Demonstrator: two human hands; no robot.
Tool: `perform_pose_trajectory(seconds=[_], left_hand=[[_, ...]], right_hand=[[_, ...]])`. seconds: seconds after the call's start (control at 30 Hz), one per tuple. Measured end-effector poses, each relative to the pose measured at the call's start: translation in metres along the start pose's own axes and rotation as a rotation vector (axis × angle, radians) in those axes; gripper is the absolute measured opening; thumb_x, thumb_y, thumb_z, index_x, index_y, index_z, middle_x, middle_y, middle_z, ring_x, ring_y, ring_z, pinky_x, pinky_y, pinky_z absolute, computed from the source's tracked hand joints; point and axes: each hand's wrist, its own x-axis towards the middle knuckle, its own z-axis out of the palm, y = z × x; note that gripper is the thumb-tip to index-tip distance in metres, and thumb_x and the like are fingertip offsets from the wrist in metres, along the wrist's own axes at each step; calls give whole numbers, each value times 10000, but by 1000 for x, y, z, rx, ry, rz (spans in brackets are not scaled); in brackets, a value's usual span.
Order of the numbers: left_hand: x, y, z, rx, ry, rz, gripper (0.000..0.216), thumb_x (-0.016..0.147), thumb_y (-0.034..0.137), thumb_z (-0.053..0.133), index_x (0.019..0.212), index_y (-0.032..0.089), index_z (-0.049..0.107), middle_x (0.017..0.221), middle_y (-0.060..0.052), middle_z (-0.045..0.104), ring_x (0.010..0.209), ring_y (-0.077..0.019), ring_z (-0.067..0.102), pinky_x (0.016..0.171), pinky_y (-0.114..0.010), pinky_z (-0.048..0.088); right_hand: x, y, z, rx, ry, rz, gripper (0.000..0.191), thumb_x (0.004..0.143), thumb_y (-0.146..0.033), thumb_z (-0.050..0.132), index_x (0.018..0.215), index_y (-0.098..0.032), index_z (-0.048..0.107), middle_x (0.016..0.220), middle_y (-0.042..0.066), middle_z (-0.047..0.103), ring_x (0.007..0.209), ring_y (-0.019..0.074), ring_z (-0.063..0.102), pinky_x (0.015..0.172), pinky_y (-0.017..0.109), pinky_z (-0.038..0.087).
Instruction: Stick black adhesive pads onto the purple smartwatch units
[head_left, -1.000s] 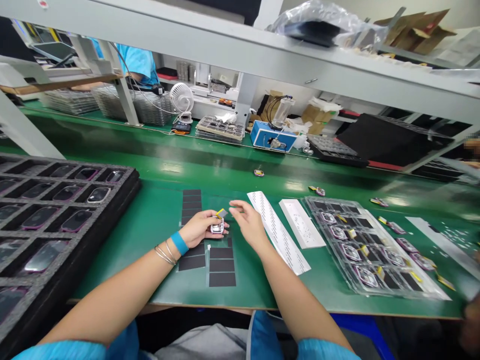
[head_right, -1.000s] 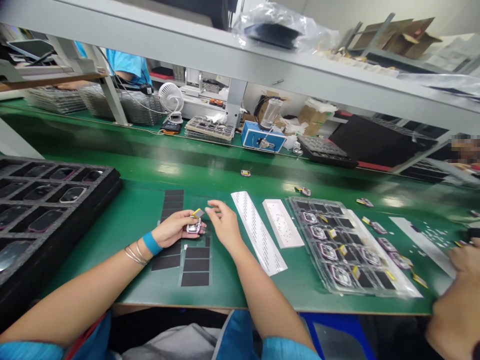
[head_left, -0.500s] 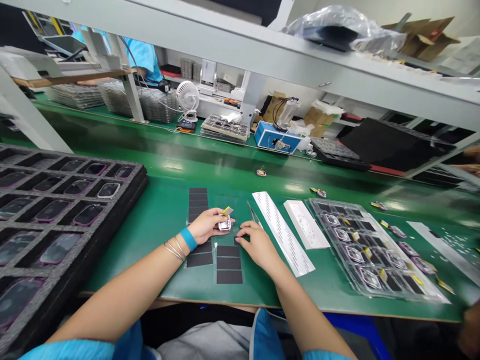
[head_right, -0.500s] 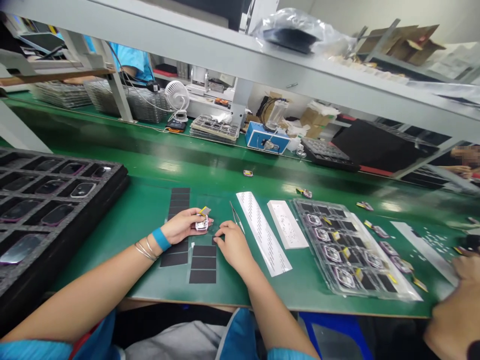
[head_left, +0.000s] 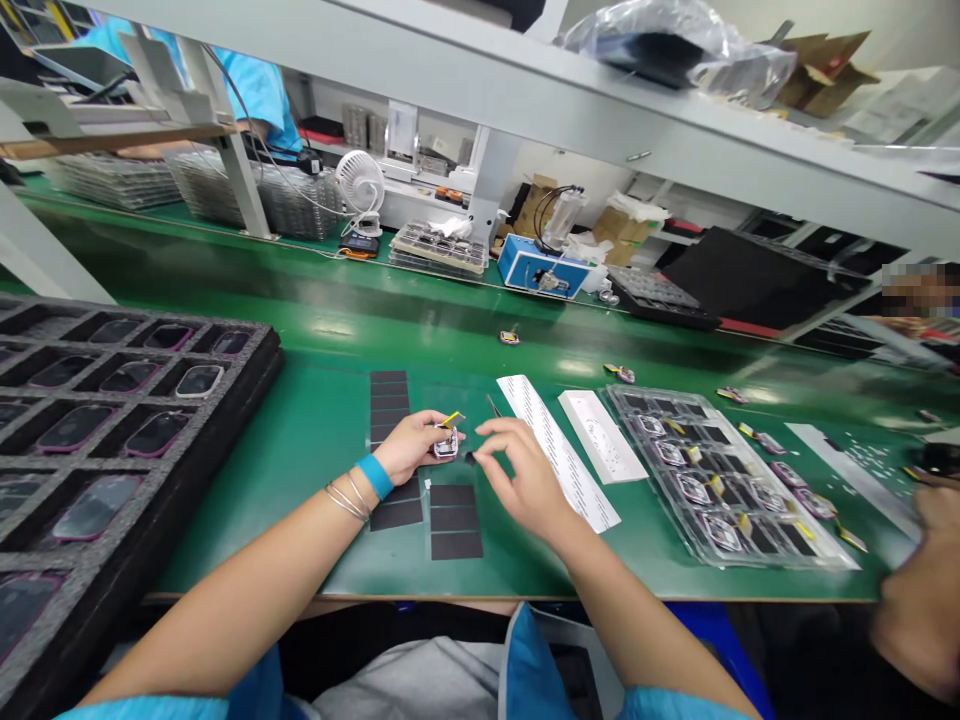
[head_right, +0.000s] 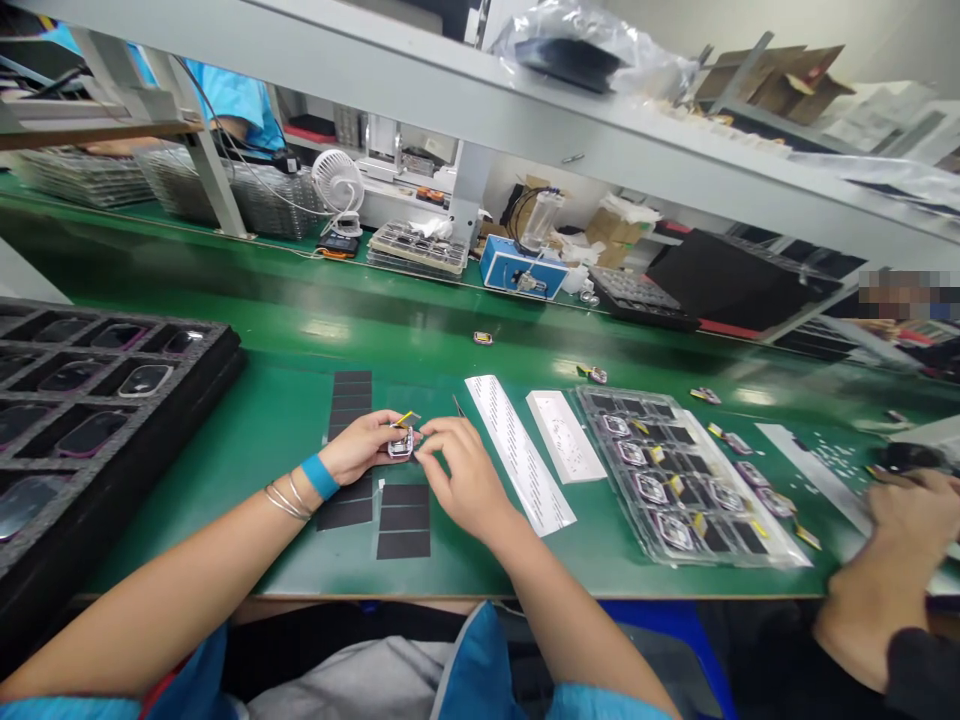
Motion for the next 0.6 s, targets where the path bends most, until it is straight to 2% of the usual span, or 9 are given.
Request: perform_pose_trajectory(seconds=[0.1,0.2,0.33,0.6], left_hand=[[1,0,-1,15,9,5,142,701,101,669,800,136,572,680,-26,651,605,-123,623,620,-294,555],[3,-1,-2,24,27,-2,126,726,93,639,818,137,566,648,-10,622,588,-114,611,619,-301,560],[5,-3,-3,17,14,6,179,700,139,697,829,137,572,687,-19,629,593,-112,614,611,-296,564],[7,-7,-3,17,-15,39,215,674,187,742,814,130,589,715,-39,648,589,-118,625,605,-298,573]], right_hand=[[24,16,5,277,-43,135,80,776,-202,622,718,-202,568,859,38,670,847,182,630,823,364,479],[32,41,23,479,-120,291,137,698,-232,690,666,-186,565,736,22,668,743,175,643,755,343,501],[24,54,41,495,-119,352,151,699,-247,683,691,-183,546,728,7,642,711,154,619,721,316,496],[22,42,38,480,-176,298,147,747,-209,630,777,-203,486,800,-5,622,722,131,595,701,293,492]])
